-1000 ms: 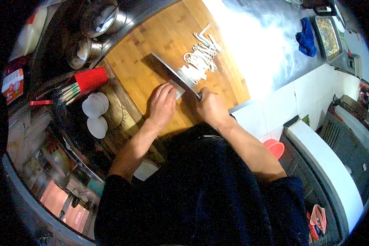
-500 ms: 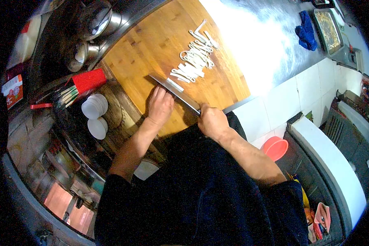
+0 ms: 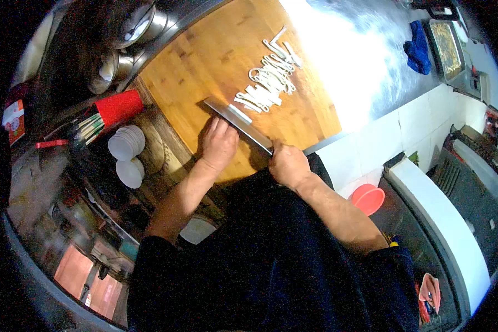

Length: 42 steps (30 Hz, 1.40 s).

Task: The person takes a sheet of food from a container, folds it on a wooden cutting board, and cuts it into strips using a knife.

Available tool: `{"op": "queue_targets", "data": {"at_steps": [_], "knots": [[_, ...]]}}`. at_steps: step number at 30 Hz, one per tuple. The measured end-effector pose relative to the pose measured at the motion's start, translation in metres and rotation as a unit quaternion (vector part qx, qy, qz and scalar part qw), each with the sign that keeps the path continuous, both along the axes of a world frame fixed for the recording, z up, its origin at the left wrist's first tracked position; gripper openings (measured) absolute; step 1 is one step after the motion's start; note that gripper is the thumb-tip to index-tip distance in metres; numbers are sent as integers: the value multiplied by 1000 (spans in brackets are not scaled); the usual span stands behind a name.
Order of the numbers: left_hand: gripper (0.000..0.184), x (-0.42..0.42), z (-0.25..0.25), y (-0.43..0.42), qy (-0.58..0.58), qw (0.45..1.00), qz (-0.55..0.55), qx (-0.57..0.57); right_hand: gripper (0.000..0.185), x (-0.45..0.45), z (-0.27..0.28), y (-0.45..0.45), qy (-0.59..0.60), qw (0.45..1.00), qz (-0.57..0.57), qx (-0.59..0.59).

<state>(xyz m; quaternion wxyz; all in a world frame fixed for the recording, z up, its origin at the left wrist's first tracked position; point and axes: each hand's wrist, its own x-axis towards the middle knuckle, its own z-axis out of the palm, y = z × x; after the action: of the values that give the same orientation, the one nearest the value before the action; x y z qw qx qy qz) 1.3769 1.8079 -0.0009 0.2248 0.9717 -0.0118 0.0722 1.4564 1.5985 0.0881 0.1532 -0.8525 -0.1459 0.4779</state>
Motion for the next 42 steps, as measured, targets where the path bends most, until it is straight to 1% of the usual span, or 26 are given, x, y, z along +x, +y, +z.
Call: {"op": "queue_targets", "data": {"at_steps": [3, 7, 9, 10, 11, 12, 13, 14, 15, 16, 17, 19, 20, 21, 23, 27, 33, 42], "knots": [[10, -2, -3, 1, 16, 1000, -3, 1, 29, 4, -9, 11, -6, 1000, 4, 5], [12, -6, -7, -2, 17, 1000, 12, 2, 31, 21, -20, 52, 0, 999, 18, 30], [12, -5, -6, -2, 20, 1000, 14, 5, 33, 24, -27, 65, -17, 999, 34, 36], [12, -6, -4, -2, 19, 1000, 13, 7, 31, 24, -26, 66, -20, 999, 29, 36], [9, -7, -1, -1, 48, 999, 9, 12, 31, 24, -27, 64, -22, 999, 29, 37], [10, -7, 1, -2, 76, 997, 6, 18, 29, 25, -28, 61, -41, 997, 12, 60], [10, -5, 1, -2, 74, 997, 7, 19, 26, 25, -29, 58, -60, 995, -5, 85], [13, -5, 2, -2, 50, 999, 8, 3, 26, 25, -30, 52, -61, 994, -6, 86], [20, -4, 3, -2, 27, 999, 11, -14, 24, 26, -28, 46, -98, 989, -29, 102], [21, -4, 4, 0, 24, 999, 13, -37, 21, 25, -27, 41, -135, 982, -51, 119], [21, -7, 7, 1, 27, 999, 14, -35, 21, 23, -24, 34, -132, 983, -51, 120], [27, -6, 9, 1, 33, 998, 20, -41, 18, 23, -12, 20, -156, 975, -68, 145], [31, -8, 6, 0, 35, 998, 24, -43, 18, 21, -5, 14, -138, 979, -62, 140], [31, -6, 8, 0, 34, 998, 23, -42, 18, 18, 2, 10, -139, 978, -63, 141], [19, -5, 12, 0, 40, 999, 16, -27, 18, 9, 12, 3, -99, 991, -18, 86], [17, -8, 12, 0, 52, 998, 12, -17, 18, -9, 7, -12, -65, 995, -8, 79], [15, -8, 10, 1, 37, 999, 11, -15, 19, -10, 3, -23, -61, 997, 12, 49], [13, -7, 8, 0, 32, 999, 12, -17, 22, -5, 5, -24, -48, 998, 17, 34]]}}
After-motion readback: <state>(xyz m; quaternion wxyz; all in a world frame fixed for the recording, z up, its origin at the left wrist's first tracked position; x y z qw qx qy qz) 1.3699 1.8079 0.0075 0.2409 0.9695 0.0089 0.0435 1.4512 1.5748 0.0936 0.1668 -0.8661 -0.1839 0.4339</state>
